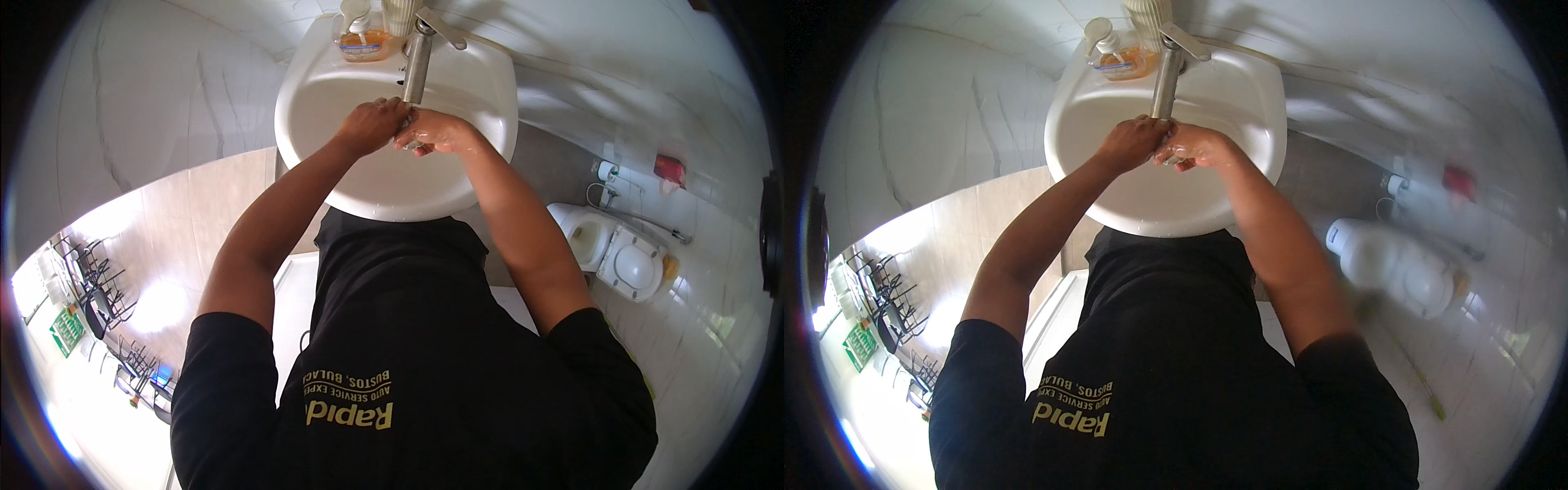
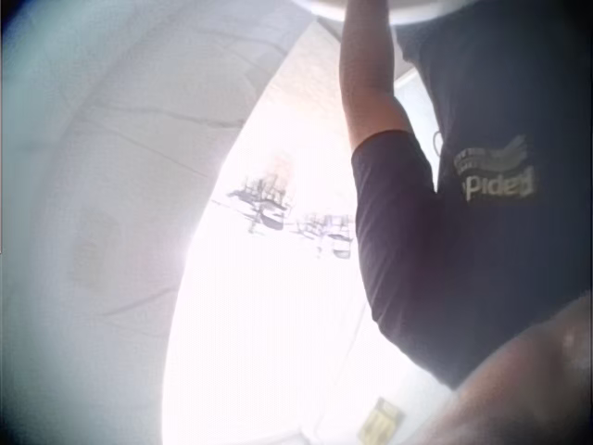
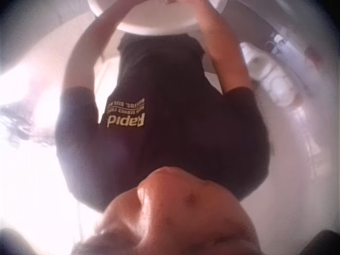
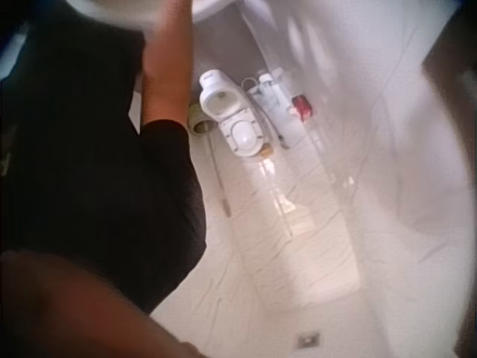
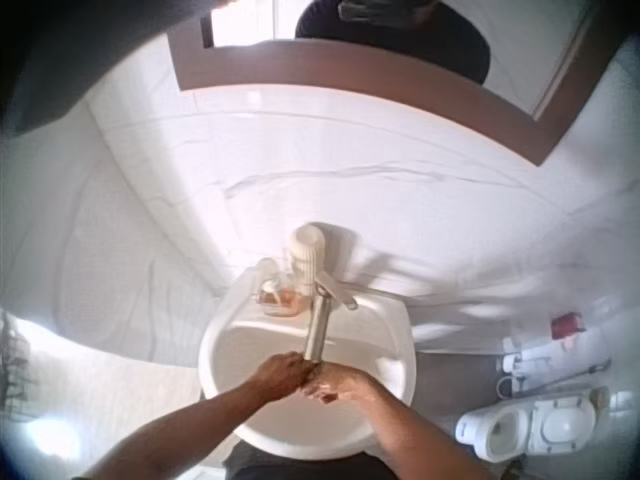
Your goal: The person washes a white cloth under running water in a bathroom sink, rinsing and wringing it repeatedly. They then move to a waiting area, fold the cloth, and apply liquid from a yellow bottle onto it.
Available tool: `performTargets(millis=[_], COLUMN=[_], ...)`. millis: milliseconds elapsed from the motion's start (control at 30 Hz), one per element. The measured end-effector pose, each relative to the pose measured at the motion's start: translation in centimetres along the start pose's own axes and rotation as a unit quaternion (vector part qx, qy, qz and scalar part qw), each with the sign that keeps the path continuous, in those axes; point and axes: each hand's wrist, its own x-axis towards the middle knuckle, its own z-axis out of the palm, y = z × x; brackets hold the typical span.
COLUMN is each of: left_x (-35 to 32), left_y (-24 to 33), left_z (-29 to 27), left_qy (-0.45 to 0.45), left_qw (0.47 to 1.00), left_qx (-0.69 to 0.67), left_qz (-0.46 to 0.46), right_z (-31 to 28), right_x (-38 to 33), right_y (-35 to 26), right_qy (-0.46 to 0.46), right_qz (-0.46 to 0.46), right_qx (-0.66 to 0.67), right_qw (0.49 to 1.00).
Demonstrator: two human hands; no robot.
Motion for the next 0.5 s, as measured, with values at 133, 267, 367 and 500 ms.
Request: performTargets(millis=[133,267,367,500], left_x=[1.0,0.9,1.0,1.6], left_y=[1.5,0.3,-0.7,-2.6], left_z=[-2.5,-0.5,1.7,2.5], left_qy=[-0.171,-0.165,-0.187,-0.345], left_qw=[0.978,0.969,0.961,0.859], left_qx=[0.035,-0.011,-0.089,-0.309], left_qz=[-0.118,-0.182,-0.186,-0.219], right_z=[1.8,3.6,4.1,4.0], right_x=[2.4,2.5,2.1,1.6], right_y=[-0.4,1.1,1.3,2.3], right_qy=[0.122,0.288,0.303,0.286], right_qz=[0.009,-0.079,-0.093,-0.168], right_qx=[-0.333,-0.465,-0.504,-0.525], right_qw=[0.935,0.833,0.803,0.784])
